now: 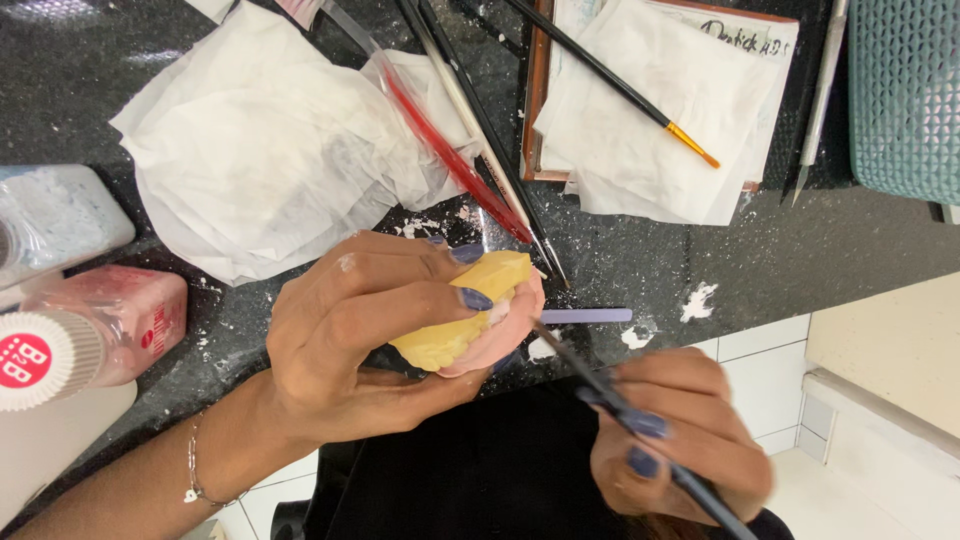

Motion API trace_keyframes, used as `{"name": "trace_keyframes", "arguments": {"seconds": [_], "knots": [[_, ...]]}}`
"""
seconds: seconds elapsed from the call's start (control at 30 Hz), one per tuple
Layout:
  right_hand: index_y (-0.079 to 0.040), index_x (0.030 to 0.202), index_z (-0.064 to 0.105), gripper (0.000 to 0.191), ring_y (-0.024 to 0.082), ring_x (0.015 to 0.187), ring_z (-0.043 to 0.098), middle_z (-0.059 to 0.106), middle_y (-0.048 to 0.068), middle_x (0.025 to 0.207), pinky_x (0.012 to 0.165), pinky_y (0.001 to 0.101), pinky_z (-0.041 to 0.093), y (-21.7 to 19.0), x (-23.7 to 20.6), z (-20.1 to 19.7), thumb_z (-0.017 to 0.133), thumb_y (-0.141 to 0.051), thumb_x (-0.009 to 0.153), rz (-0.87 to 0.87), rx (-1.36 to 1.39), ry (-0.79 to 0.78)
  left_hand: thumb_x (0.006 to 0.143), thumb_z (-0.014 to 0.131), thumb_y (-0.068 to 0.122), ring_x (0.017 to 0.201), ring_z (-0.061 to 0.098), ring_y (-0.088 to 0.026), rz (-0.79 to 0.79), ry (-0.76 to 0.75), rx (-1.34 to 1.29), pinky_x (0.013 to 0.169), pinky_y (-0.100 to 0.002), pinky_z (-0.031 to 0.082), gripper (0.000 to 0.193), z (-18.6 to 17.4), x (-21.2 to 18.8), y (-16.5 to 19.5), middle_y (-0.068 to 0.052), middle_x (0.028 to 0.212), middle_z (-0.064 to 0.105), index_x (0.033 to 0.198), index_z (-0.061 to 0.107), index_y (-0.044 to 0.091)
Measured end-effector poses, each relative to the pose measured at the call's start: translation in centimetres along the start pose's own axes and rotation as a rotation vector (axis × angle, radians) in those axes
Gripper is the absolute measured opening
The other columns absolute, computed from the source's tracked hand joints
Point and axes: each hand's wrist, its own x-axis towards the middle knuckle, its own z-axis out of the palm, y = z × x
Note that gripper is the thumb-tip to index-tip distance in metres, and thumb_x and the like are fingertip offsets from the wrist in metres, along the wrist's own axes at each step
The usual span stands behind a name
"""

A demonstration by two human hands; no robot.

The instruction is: The person holds a dental model with a yellow base and pink denture and uses a fine brush to apply and shape white ceramic material on the denture teeth. They wipe the brush on a tissue, dip it, and continue building up material on the tooth area throughout the clip.

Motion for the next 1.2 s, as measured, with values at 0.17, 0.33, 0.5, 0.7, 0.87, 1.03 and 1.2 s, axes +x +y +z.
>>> {"name": "trace_keyframes", "arguments": {"seconds": [0.17, 0.33, 0.5, 0.7, 0.87, 1.03, 1.2], "knots": [[-0.009, 0.106, 0.045, 0.027, 0.013, 0.056, 0.052, 0.052, 0.007, 0.077, 0.055, 0.0239, 0.045, 2.6, -2.3, -1.1, 0.068, -0.024, 0.102, -0.016, -0.032, 0.427, 0.07, 0.095, 0.009, 0.108, 0.068, -0.028, -0.13, -0.001, -0.104, 0.092, -0.04, 0.065, 0.061, -0.6, 0.1, 0.3, -0.013, 0.109, 0.066, 0.115, 0.055, 0.006], [-0.008, 0.112, 0.046, 0.029, 0.017, 0.072, 0.06, 0.059, 0.009, 0.085, 0.066, 0.0266, 0.052, 3.8, -3.6, -1.4, 0.071, -0.022, 0.106, 0.158, 0.09, 0.313, 0.069, 0.096, 0.006, 0.12, 0.065, -0.026, -0.177, -0.021, -0.076, 0.097, -0.039, 0.065, 0.061, -0.9, 0.1, -0.3, -0.016, 0.114, 0.068, 0.116, 0.056, 0.005], [-0.004, 0.113, 0.051, 0.024, 0.021, 0.076, 0.064, 0.064, 0.016, 0.095, 0.069, 0.0298, 0.055, 4.1, -4.5, -1.3, 0.066, -0.021, 0.106, 0.229, 0.102, 0.126, 0.067, 0.094, 0.004, 0.122, 0.065, -0.032, -0.201, -0.04, -0.085, 0.1, -0.041, 0.063, 0.064, -0.9, 0.2, -0.6, -0.018, 0.117, 0.067, 0.118, 0.054, 0.003], [-0.006, 0.109, 0.055, 0.022, 0.018, 0.069, 0.062, 0.064, 0.012, 0.089, 0.061, 0.0322, 0.053, 4.2, -5.1, -1.7, 0.06, -0.027, 0.107, 0.105, 0.271, 0.165, 0.065, 0.096, 0.009, 0.107, 0.069, -0.028, -0.174, 0.001, -0.067, 0.092, -0.039, 0.06, 0.07, -0.9, 0.6, -0.2, -0.019, 0.113, 0.067, 0.119, 0.053, -0.004], [-0.002, 0.106, 0.057, 0.027, 0.02, 0.062, 0.058, 0.065, 0.013, 0.083, 0.054, 0.0305, 0.051, 4.0, -4.8, -0.9, 0.06, -0.029, 0.107, 0.181, 0.297, 0.075, 0.065, 0.094, 0.006, 0.104, 0.067, -0.027, -0.179, 0.031, 0.073, 0.088, -0.036, 0.058, 0.062, -1.3, 0.9, 0.0, -0.017, 0.112, 0.066, 0.116, 0.061, -0.003], [0.003, 0.101, 0.061, 0.026, 0.022, 0.063, 0.062, 0.065, 0.016, 0.079, 0.054, 0.0298, 0.052, 2.8, -3.7, -0.2, 0.064, -0.023, 0.107, 0.294, 0.285, -0.064, 0.064, 0.092, 0.005, 0.104, 0.066, -0.029, -0.179, 0.036, 0.092, 0.087, -0.037, 0.057, 0.059, -1.5, 1.0, -0.1, -0.016, 0.111, 0.067, 0.115, 0.063, -0.003], [0.005, 0.103, 0.062, 0.025, 0.019, 0.065, 0.067, 0.067, 0.015, 0.08, 0.058, 0.0275, 0.054, 2.2, -2.5, 0.0, 0.064, -0.02, 0.107, 0.364, 0.176, -0.191, 0.066, 0.092, 0.005, 0.107, 0.066, -0.029, -0.147, 0.038, 0.084, 0.088, -0.037, 0.056, 0.057, -1.4, 1.0, -0.2, -0.016, 0.112, 0.067, 0.115, 0.064, -0.001]]}}
